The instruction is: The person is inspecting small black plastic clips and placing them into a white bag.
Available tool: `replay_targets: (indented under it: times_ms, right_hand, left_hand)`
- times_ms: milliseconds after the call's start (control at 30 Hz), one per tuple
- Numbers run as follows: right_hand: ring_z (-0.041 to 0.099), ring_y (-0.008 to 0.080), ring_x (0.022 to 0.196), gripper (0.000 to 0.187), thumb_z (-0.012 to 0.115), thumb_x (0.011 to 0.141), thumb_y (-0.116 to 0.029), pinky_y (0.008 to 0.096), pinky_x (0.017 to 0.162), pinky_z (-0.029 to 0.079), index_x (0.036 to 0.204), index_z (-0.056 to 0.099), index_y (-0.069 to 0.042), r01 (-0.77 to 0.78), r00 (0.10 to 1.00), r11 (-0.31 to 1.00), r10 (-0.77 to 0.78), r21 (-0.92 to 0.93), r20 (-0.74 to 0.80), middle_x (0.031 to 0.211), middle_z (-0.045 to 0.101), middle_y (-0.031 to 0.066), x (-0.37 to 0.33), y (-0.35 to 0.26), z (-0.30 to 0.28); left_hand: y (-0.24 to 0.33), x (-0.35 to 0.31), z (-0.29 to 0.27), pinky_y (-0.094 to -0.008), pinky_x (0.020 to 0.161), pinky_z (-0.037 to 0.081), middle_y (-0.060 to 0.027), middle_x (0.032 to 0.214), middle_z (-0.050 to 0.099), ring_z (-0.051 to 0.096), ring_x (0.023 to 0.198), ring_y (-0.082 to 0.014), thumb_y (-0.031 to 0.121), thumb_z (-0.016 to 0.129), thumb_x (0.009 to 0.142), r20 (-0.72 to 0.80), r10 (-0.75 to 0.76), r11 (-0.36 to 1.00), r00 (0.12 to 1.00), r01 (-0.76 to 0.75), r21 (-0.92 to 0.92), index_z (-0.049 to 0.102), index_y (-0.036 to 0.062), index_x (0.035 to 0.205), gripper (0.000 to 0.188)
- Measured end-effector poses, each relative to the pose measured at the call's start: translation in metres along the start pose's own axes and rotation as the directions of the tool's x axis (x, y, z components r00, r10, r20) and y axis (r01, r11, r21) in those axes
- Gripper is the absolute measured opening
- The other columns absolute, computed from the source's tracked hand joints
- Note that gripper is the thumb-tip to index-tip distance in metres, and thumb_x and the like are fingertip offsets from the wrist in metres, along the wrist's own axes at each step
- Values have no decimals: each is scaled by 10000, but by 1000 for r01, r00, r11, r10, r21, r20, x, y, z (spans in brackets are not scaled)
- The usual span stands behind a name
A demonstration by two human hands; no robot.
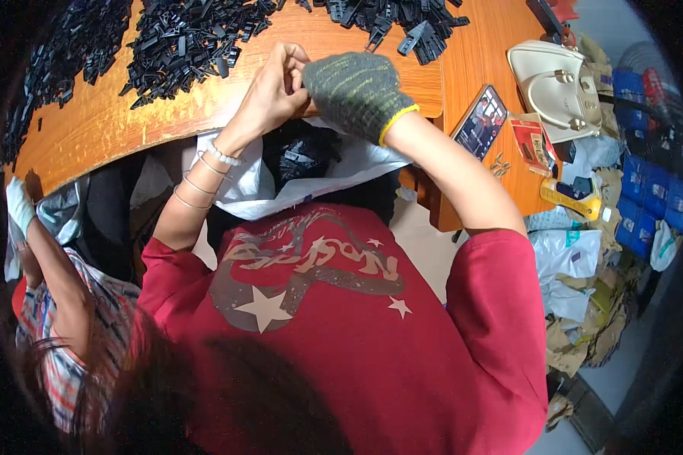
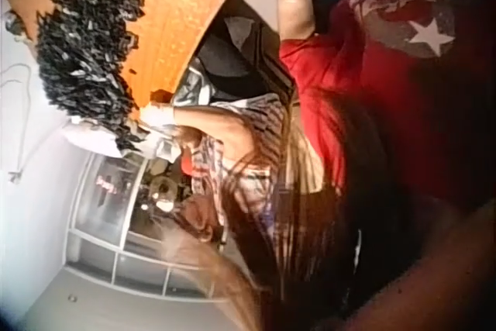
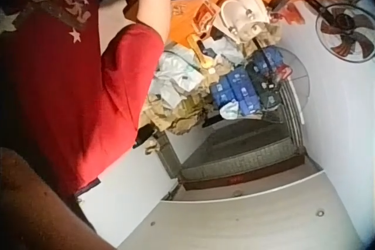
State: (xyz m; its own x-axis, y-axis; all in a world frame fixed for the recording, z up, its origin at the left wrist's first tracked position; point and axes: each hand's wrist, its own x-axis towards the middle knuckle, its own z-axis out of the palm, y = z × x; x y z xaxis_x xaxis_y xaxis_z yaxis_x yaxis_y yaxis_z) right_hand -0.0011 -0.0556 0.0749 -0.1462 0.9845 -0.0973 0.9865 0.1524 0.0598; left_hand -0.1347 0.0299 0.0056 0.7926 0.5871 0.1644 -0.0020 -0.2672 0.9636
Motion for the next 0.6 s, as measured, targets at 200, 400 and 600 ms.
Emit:
replay_targets:
  times_ms: [200,400,600]
  right_hand:
    - [638,327,812,303,548,828,-365,459,689,503,981,602,-108,-210,952,965,166,156,258,855,654,138,11,7,-12]
    - [631,276,928,343,632,817,-343,373,790,501,1083,640,-127,-288,933,833,356,471,-59,1029,654,95,-40,3,7]
    - [578,75,692,298,669,819,-172,228,598,469,1089,661,-48,-208,718,-90,663,974,214,903,661,18,-76,-19,-4]
  left_hand:
    - [-5,2,3,-194,593,396,-14,824,524,449,629,-62,-104,593,733,-27,25,999,999,-26,-41,430,24,1032,364]
    - [-2,0,-1,-234,599,436,-39,818,522,457,615,-86,-87,551,731,4,28,998,1000,-28,48,437,-20,1024,321]
    - [3,-9,-20,-225,683,498,-90,985,625,589,776,-116,-25,670,796,155,-125,469,980,196,-861,532,-17,1101,335]
